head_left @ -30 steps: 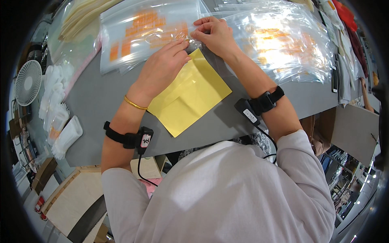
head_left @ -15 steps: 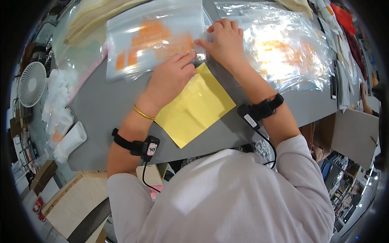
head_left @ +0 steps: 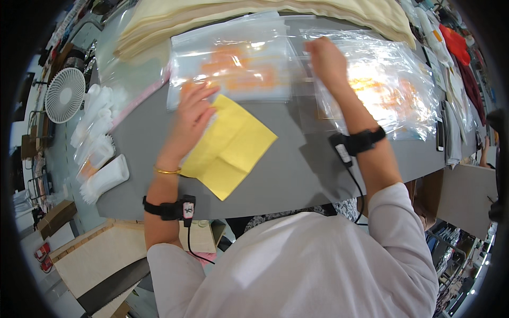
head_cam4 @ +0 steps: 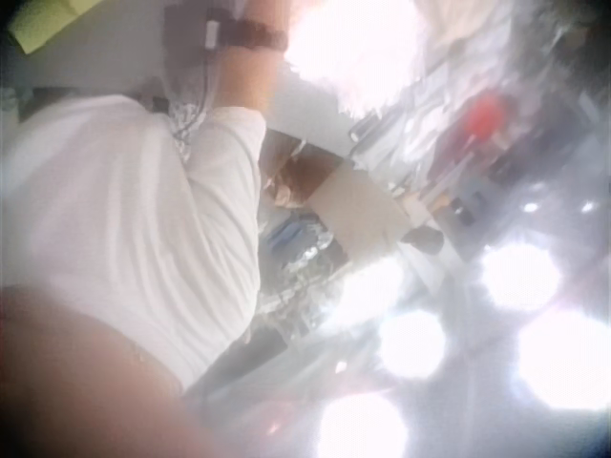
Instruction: The person repeatedly picks small orange items from a yellow paper and places them into clear plastic zip-lock bags on a gray table. The person handles the items one at a time and seals each bag after filling it.
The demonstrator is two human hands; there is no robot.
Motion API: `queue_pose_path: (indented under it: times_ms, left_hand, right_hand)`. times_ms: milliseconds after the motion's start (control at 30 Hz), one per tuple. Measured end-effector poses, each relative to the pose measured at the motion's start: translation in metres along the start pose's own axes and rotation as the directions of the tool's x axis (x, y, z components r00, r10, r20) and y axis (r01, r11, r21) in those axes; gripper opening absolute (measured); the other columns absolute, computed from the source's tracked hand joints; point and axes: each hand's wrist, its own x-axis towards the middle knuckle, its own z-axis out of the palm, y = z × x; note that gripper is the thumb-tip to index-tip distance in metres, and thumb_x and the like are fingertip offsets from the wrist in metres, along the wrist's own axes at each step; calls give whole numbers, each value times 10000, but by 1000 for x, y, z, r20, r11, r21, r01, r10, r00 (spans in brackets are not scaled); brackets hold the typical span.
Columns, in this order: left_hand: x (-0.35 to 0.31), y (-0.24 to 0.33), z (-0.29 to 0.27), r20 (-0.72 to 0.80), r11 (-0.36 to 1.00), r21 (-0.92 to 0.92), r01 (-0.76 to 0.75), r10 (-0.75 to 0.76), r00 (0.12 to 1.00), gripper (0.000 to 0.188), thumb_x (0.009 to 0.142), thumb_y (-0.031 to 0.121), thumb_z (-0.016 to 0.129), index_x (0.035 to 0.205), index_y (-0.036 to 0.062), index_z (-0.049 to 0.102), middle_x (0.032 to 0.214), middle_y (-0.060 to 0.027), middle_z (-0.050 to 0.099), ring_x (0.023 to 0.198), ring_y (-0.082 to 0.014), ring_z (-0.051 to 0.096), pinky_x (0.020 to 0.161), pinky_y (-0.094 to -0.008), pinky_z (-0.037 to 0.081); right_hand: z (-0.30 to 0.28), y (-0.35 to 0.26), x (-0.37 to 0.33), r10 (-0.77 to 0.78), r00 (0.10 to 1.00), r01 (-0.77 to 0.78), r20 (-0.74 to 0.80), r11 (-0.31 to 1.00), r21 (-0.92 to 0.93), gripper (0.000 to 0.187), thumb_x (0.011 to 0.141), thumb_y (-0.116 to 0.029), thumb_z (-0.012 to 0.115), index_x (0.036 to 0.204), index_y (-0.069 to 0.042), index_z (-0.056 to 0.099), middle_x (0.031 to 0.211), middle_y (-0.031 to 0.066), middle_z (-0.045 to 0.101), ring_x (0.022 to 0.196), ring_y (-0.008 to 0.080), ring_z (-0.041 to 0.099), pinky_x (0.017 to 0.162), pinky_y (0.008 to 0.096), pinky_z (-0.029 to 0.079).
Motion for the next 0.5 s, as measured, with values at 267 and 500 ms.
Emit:
queue_pose_path:
  times_ms: [267,500]
  left_hand:
    - [-31,-57,-32,-32,952,-58,301,-303,952,161,1057,144,643,1109,9,713,1541,-47,618,1472,-370,470,1170,-417,415]
    - [-10,-47,-13,-50,942,-83,325,-329,943,203,1050,181,659,1142,21,742,1440,-49,687,1362,-333,546,1122,-407,447]
  right_hand:
    - [-83,90,39,43,993,-95,-108,831,-549,377,967,-327,772,1198,-36,709,1225,189,736,1153,384,676,951,497,538]
    - [52,-33,69,92,974,-101,205,994,34,638,1002,-476,710,1390,21,610,1287,253,713,1228,456,643,1058,507,512]
